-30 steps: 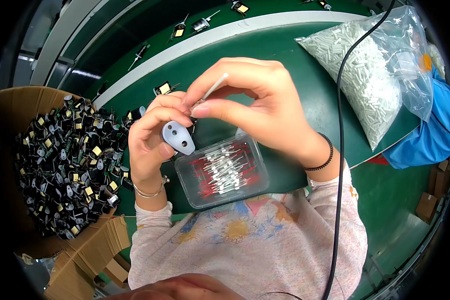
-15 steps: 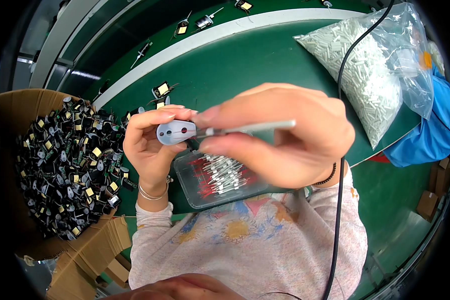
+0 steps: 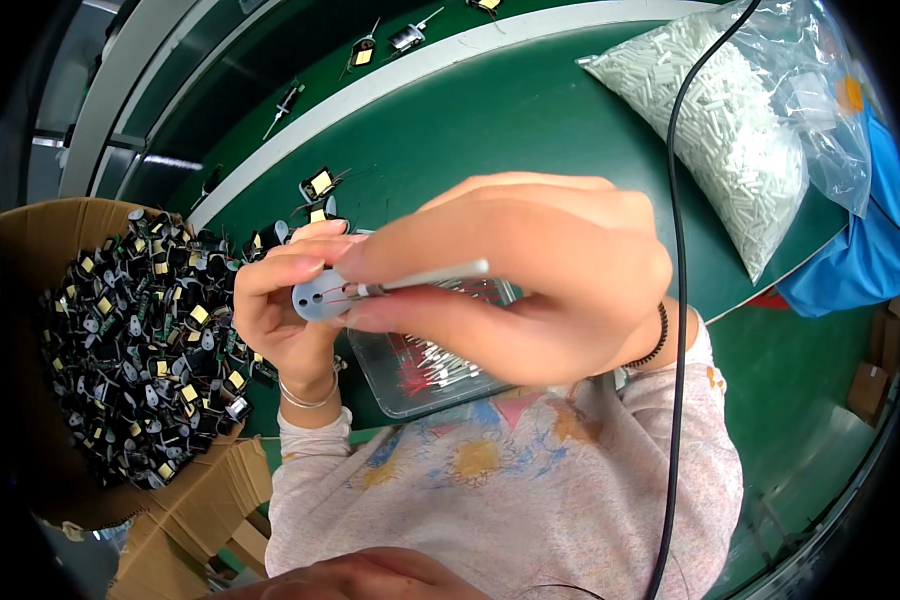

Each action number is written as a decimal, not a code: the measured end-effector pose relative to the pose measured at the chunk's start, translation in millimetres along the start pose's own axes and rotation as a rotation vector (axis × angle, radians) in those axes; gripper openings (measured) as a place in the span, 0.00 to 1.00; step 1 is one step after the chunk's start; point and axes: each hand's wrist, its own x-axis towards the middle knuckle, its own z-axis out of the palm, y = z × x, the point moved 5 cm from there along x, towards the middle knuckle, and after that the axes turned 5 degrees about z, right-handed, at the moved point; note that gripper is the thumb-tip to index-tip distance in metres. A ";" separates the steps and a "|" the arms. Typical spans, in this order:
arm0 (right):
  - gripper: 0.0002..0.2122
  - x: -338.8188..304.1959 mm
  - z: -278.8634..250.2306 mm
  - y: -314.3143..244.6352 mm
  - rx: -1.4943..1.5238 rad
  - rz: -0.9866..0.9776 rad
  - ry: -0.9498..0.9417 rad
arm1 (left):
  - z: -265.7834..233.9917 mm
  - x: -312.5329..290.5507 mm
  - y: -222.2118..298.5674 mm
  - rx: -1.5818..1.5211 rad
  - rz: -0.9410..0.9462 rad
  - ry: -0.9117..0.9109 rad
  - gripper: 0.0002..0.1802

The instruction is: The person assembles electronic components by taking wired elements from a plastic tray, threading the wires through holes in plastic caps, and placing the assembled pieces onto a conveyor track.

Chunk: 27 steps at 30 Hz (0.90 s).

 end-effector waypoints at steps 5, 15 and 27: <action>0.13 0.9 0.2 -1.4 0.017 -0.029 -0.004 | 1.1 1.9 3.6 0.037 0.033 -0.006 0.18; 0.14 -4.1 5.2 -8.0 -0.054 -0.054 -0.080 | 1.3 1.3 5.9 0.111 0.048 -0.002 0.17; 0.14 -14.3 9.5 -21.6 -0.182 -0.173 -0.046 | -0.7 1.9 10.1 0.191 0.092 0.021 0.16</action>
